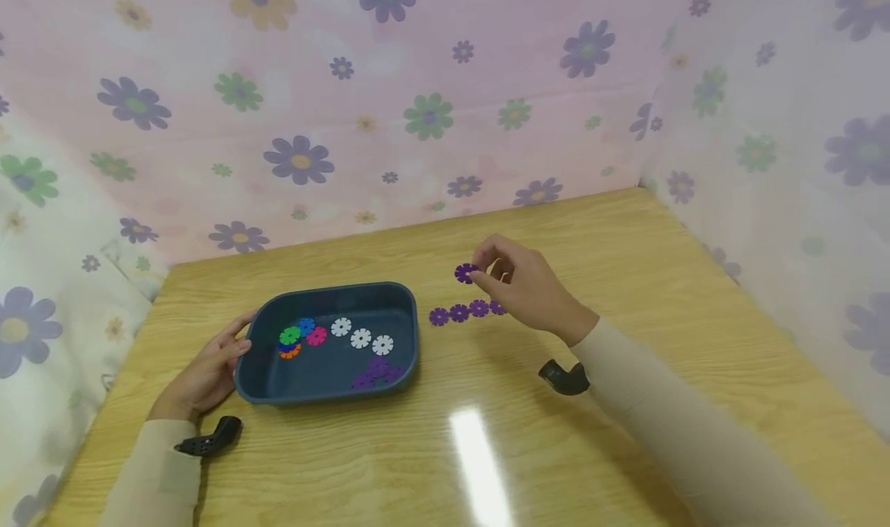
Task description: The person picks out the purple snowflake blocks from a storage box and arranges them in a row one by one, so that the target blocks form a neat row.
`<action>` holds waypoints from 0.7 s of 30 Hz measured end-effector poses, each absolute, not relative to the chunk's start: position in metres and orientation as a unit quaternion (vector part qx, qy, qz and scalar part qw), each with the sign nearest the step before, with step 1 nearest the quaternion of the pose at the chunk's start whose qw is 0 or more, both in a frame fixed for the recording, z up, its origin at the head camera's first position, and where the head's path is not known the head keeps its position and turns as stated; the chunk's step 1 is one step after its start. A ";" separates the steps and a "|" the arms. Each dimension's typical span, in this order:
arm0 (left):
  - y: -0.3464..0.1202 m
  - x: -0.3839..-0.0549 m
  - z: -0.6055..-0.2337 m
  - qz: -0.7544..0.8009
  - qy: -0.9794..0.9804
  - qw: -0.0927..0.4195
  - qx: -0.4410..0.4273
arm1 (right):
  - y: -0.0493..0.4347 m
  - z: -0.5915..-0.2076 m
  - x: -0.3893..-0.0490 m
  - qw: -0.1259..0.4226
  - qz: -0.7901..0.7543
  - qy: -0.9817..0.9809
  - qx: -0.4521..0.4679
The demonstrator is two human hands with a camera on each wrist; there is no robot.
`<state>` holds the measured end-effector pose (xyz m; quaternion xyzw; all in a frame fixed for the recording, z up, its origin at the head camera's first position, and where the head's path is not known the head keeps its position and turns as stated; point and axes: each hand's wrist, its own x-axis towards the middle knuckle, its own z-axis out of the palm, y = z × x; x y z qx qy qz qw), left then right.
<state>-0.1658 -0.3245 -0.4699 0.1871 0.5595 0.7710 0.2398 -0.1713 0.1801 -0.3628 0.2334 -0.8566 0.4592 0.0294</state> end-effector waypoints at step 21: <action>-0.326 -0.169 -0.472 0.769 0.556 0.246 0.196 | 0.268 -0.413 -0.198 -0.017 0.430 -0.899 0.081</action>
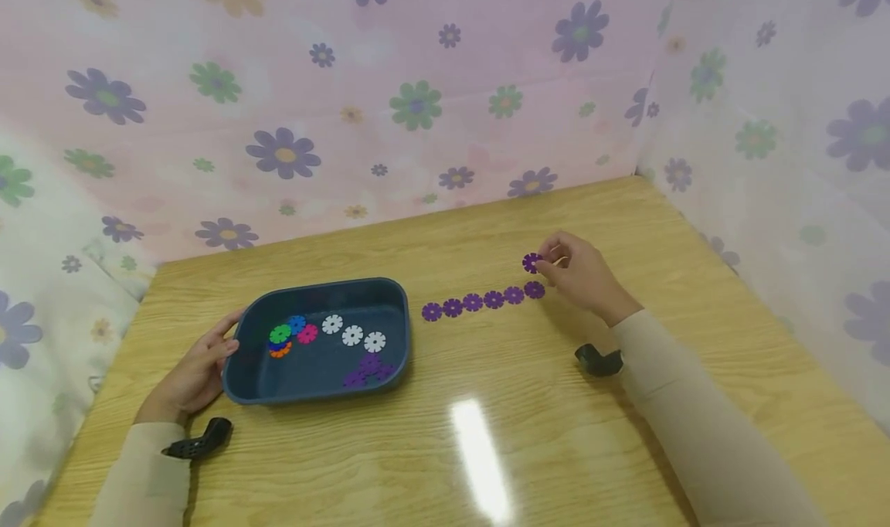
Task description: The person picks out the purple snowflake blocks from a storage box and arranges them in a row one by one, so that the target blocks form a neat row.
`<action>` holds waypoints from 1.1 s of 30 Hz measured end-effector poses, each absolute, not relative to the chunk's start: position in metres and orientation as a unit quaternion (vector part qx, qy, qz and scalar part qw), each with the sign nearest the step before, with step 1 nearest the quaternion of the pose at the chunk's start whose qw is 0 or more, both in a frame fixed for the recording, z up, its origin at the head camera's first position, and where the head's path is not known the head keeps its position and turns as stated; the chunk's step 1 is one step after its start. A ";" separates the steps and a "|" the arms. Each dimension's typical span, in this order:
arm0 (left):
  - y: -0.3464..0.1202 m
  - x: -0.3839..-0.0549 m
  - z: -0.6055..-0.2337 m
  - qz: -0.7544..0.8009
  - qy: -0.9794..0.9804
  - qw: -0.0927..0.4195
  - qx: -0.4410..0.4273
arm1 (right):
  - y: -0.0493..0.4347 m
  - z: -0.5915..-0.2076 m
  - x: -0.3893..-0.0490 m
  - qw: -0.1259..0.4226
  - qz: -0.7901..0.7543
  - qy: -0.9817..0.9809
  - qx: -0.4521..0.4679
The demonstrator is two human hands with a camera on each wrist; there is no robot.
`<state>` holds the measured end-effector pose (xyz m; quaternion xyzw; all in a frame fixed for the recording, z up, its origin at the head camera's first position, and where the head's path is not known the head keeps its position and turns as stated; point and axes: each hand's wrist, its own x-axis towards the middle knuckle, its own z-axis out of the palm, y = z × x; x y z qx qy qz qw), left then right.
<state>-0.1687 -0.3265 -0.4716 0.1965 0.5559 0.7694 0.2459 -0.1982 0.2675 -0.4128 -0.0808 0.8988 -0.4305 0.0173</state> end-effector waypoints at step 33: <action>-0.323 -0.167 -0.466 0.773 0.559 0.246 0.176 | 0.300 -0.435 -0.211 0.105 -0.337 0.935 -0.039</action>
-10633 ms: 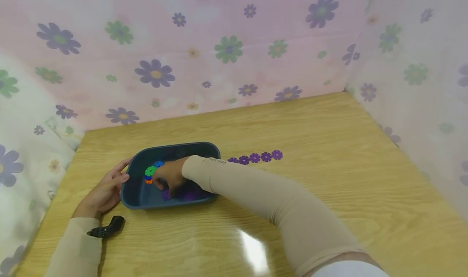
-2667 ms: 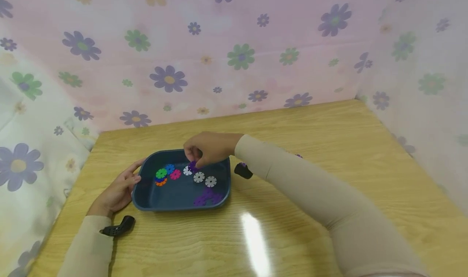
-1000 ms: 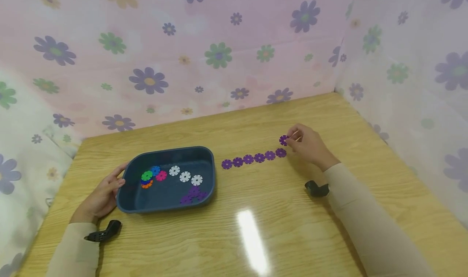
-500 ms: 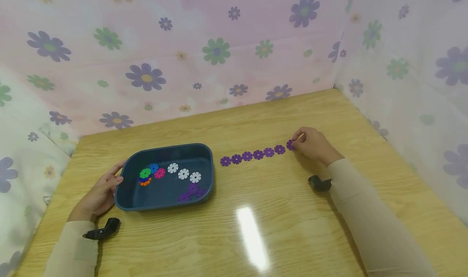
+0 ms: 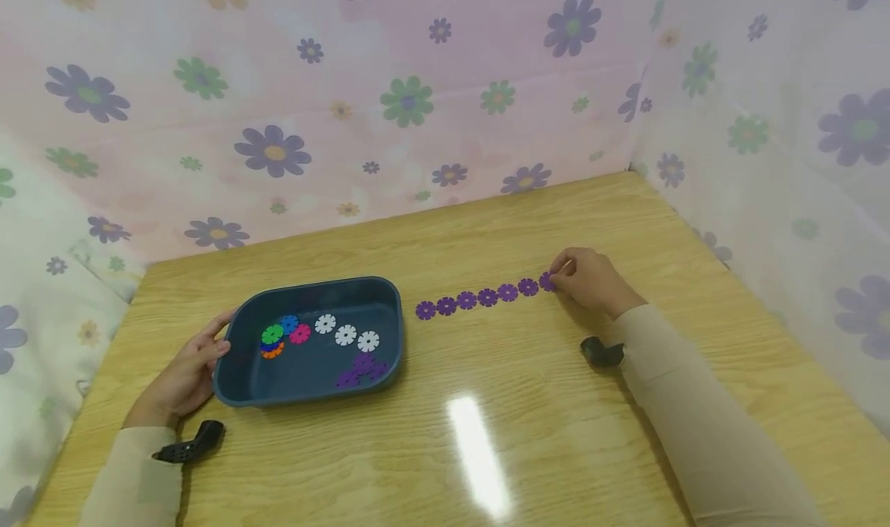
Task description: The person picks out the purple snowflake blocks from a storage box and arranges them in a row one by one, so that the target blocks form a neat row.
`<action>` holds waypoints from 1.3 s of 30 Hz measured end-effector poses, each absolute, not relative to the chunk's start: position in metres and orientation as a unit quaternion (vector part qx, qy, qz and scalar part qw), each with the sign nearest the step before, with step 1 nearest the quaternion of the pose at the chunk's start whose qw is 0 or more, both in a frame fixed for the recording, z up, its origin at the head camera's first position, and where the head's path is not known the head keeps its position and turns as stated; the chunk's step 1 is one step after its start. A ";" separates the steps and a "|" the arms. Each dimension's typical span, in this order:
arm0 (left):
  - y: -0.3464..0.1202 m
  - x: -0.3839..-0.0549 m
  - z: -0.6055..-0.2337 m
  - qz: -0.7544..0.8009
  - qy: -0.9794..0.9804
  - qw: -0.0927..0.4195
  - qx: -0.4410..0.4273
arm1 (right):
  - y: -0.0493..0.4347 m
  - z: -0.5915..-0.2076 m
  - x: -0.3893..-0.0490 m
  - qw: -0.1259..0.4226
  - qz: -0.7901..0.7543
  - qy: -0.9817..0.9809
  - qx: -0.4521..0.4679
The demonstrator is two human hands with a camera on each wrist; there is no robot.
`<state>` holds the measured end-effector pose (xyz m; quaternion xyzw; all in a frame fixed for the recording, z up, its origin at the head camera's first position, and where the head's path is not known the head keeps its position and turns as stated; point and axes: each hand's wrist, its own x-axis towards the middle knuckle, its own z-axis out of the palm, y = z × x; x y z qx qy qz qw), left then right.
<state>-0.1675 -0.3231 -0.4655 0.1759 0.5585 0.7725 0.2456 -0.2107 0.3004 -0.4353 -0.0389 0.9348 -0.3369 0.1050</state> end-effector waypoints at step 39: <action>-0.325 -0.167 -0.467 0.756 0.586 0.235 0.174 | 0.264 -0.413 -0.207 0.005 -0.339 0.932 -0.130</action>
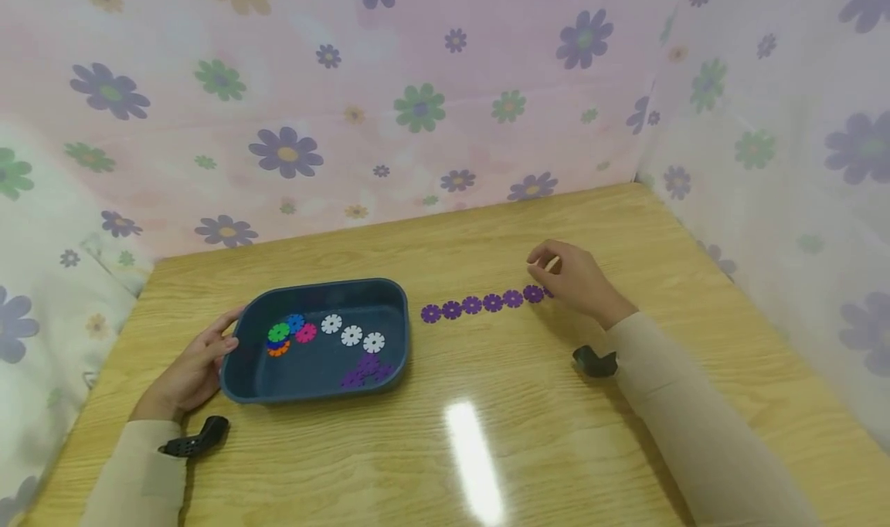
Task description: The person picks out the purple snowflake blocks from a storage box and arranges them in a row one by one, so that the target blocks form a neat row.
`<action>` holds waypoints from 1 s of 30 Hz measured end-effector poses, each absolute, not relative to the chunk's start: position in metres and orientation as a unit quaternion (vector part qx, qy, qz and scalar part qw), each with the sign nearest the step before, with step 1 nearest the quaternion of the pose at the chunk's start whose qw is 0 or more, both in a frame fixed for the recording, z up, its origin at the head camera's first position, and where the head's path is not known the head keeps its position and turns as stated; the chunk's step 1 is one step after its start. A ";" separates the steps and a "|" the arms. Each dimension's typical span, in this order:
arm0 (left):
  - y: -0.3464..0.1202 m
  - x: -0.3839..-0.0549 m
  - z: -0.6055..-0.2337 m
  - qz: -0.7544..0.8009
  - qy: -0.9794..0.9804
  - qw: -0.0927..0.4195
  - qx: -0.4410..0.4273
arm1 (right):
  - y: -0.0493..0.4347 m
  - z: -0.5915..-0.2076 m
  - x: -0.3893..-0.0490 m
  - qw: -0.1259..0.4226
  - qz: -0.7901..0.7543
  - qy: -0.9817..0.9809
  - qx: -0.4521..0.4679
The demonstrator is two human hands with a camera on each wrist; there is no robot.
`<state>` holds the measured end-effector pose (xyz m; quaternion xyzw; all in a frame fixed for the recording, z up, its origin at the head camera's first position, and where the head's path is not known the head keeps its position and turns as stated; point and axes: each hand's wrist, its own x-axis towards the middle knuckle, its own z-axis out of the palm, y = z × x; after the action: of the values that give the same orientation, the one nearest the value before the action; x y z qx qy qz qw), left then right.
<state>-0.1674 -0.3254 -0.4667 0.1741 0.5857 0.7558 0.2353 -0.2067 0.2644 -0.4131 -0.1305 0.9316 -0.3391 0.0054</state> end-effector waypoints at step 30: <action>-0.326 -0.171 -0.470 0.766 0.574 0.232 0.173 | 0.040 -0.377 -0.218 0.252 -0.354 0.774 -0.461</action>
<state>-0.1706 -0.3257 -0.4696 0.1734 0.5743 0.7655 0.2324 -0.2181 0.0401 -0.3769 -0.4607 0.7741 -0.3535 0.2522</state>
